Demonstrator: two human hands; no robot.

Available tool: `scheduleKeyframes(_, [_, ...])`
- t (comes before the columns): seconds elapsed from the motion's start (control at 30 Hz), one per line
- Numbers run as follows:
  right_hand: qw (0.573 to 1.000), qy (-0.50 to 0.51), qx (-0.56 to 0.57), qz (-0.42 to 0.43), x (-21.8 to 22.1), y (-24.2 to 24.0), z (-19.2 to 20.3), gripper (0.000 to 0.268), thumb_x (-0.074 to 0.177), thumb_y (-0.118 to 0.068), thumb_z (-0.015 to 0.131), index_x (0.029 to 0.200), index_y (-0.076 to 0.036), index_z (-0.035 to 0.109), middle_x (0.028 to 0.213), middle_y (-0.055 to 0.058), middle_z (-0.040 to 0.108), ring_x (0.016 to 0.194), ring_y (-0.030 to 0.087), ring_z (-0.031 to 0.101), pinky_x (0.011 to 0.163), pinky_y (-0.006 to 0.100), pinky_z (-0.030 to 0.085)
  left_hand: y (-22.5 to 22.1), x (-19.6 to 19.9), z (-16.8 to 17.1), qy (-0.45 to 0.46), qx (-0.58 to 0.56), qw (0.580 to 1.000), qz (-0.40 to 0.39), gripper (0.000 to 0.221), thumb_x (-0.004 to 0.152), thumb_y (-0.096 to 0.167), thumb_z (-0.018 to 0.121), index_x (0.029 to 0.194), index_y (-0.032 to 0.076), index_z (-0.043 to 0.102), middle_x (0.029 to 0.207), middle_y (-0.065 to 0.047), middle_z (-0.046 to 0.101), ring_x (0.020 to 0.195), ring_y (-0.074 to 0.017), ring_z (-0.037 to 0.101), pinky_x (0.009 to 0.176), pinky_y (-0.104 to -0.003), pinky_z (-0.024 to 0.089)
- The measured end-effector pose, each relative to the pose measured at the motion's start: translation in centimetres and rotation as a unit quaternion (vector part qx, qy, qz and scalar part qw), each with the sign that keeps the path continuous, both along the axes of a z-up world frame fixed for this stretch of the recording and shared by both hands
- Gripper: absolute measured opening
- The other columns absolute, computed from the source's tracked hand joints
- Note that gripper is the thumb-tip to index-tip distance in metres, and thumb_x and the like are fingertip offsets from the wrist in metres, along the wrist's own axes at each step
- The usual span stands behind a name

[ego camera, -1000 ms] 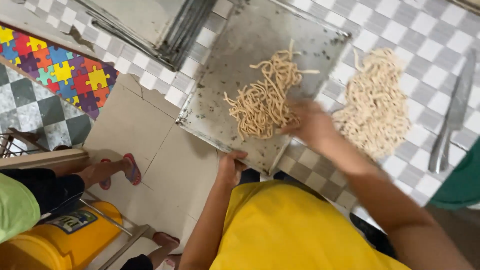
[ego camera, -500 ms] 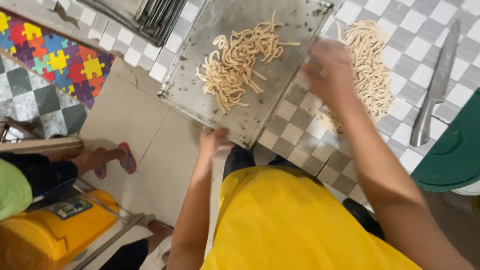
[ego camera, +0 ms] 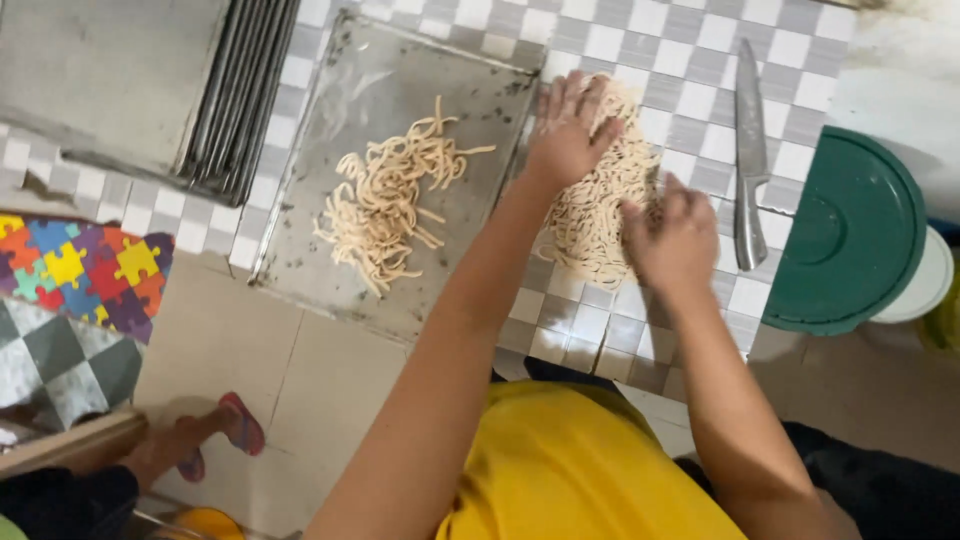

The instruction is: Cutting long strands of dough into smaller strips using a knife and arranging them on a metal tray.

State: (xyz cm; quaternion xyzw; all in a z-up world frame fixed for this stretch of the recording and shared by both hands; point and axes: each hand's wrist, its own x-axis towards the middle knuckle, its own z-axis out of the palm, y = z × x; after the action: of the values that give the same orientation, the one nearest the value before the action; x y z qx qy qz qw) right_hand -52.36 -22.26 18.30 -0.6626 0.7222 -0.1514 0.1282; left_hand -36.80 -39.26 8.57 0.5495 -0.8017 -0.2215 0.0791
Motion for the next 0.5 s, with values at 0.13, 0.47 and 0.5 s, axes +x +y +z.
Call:
scheduleKeyframes(0.13, [0.948,-0.149,0.240,-0.147,1.4,-1.6,6.0,0.069,0.107,-0.058,0.030,0.158,-0.013,0.037,0.162,0.030,0.024,0.132,0.059,0.050,0.116,0.066,0.040,4.0,0.0,3.5,0.006,-0.111,0.994,0.019,0.066,0.109,0.054,0.025,0.147,0.012,0.058,0.155,-0.023,0.052,0.147,-0.0448,0.042,0.119,-0.063,0.036])
scheduleKeyframes(0.47, [0.895,-0.382,0.125,-0.195,3.9,-7.3,-3.9,0.061,0.092,-0.055,0.063,0.137,-0.014,0.057,0.126,0.019,0.062,0.117,0.034,0.063,0.097,0.042,0.049,8.5,-1.1,3.6,0.414,0.152,0.838,0.320,0.055,0.100,0.052,0.042,0.133,0.013,0.062,0.130,-0.017,0.070,0.122,-0.0373,0.064,0.102,-0.048,0.045])
scheduleKeyframes(0.5, [0.825,-0.492,0.177,-0.215,4.8,-7.6,-0.7,0.047,0.091,-0.048,0.063,0.127,-0.019,0.058,0.114,0.007,0.072,0.103,0.021,0.072,0.081,0.038,0.057,7.9,-0.4,5.3,0.465,0.189,0.805,0.317,0.046,0.099,0.051,0.047,0.123,0.014,0.063,0.118,-0.011,0.075,0.111,-0.0303,0.070,0.093,-0.043,0.049])
